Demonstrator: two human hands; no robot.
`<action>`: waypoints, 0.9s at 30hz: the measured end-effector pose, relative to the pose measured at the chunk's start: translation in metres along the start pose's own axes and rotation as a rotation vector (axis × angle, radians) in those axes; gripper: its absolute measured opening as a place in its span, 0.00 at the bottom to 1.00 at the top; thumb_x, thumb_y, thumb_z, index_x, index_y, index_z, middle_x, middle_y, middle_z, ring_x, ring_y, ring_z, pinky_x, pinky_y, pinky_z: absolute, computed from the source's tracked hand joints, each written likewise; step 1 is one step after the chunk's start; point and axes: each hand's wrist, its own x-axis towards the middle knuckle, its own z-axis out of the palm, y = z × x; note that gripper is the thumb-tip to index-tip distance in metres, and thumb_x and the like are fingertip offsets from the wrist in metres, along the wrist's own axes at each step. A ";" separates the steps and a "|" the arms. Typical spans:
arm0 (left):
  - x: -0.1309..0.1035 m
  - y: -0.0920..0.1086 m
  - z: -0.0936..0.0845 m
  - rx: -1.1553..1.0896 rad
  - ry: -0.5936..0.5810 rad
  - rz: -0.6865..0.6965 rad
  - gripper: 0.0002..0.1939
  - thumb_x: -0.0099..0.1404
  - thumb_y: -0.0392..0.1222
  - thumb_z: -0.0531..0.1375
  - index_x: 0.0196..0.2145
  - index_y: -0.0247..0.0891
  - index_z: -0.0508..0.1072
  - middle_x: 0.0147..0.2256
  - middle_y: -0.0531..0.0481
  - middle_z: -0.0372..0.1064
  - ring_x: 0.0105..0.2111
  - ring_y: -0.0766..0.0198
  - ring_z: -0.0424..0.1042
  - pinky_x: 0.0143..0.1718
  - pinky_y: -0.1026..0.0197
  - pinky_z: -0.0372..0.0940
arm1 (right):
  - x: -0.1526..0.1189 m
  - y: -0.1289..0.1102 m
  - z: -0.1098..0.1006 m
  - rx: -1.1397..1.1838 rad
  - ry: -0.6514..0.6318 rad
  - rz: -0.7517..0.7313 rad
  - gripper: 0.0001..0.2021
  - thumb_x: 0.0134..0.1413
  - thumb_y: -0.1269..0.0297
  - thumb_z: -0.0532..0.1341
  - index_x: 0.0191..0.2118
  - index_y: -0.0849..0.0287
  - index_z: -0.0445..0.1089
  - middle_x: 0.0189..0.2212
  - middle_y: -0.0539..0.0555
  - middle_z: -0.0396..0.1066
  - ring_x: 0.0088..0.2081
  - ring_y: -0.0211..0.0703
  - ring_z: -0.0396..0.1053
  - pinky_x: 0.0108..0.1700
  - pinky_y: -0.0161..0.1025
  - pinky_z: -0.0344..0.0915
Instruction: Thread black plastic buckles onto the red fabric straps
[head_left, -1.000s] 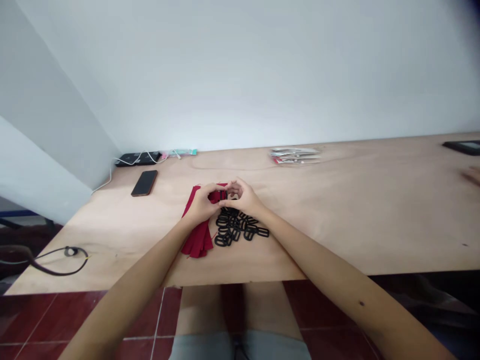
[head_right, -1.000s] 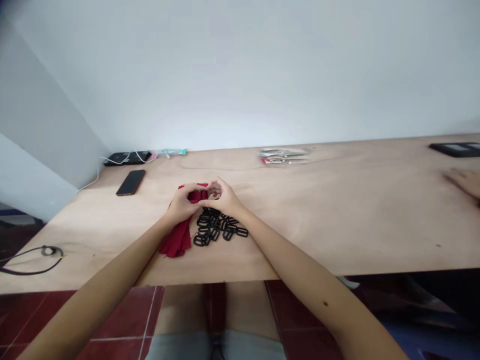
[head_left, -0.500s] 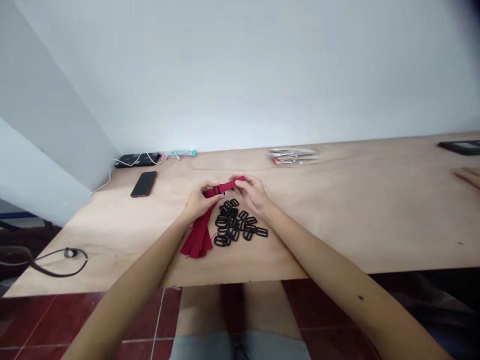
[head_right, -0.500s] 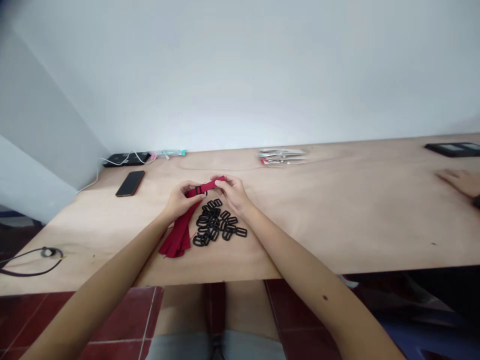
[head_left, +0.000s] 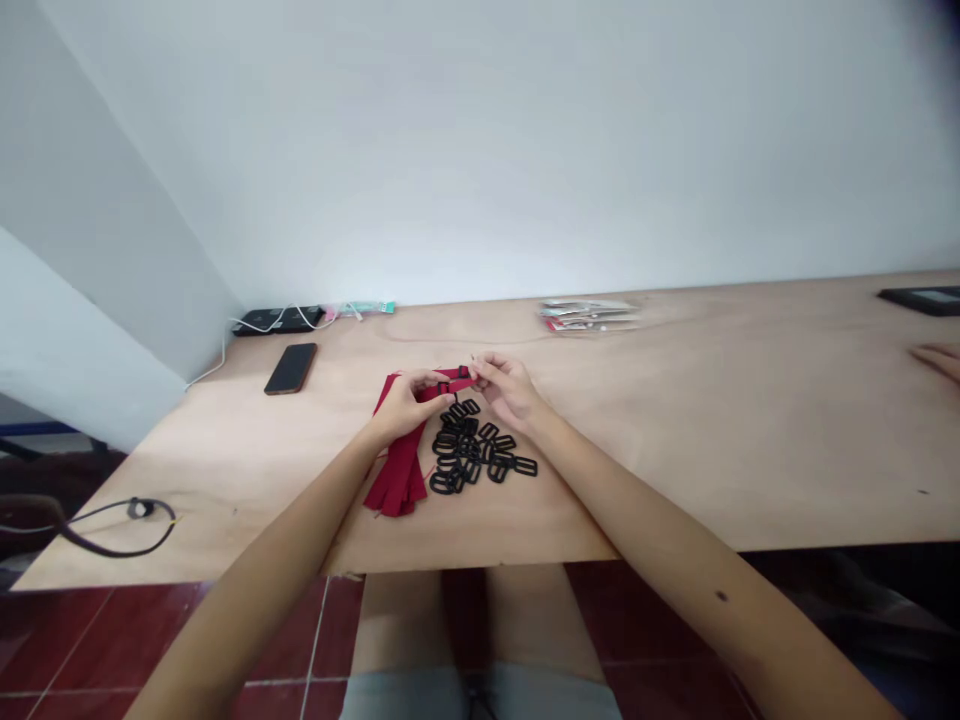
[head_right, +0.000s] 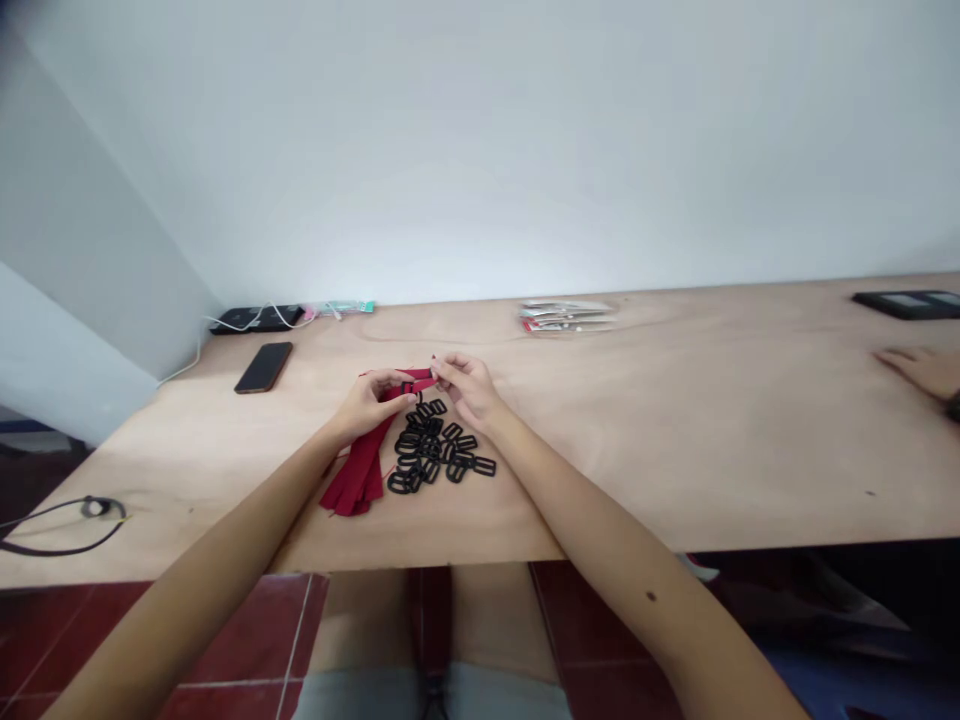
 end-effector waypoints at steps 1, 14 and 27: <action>0.000 -0.001 -0.001 0.005 -0.005 0.005 0.21 0.63 0.52 0.73 0.47 0.35 0.81 0.45 0.41 0.84 0.44 0.53 0.82 0.52 0.51 0.75 | 0.000 0.001 0.000 -0.007 -0.013 0.012 0.16 0.44 0.57 0.81 0.32 0.57 0.77 0.29 0.47 0.75 0.30 0.36 0.67 0.36 0.35 0.66; -0.001 -0.006 -0.008 0.110 0.024 0.115 0.20 0.60 0.43 0.75 0.49 0.38 0.81 0.50 0.41 0.83 0.51 0.50 0.81 0.59 0.46 0.73 | 0.000 0.014 -0.009 -0.187 -0.135 -0.001 0.23 0.53 0.56 0.77 0.53 0.55 0.76 0.38 0.52 0.82 0.39 0.43 0.78 0.45 0.39 0.73; -0.001 -0.002 -0.005 -0.009 0.063 0.154 0.23 0.60 0.44 0.75 0.51 0.38 0.80 0.50 0.40 0.83 0.50 0.51 0.82 0.59 0.46 0.75 | 0.000 0.018 -0.012 -0.325 -0.276 -0.012 0.22 0.57 0.61 0.73 0.56 0.57 0.75 0.32 0.48 0.76 0.38 0.43 0.75 0.44 0.39 0.71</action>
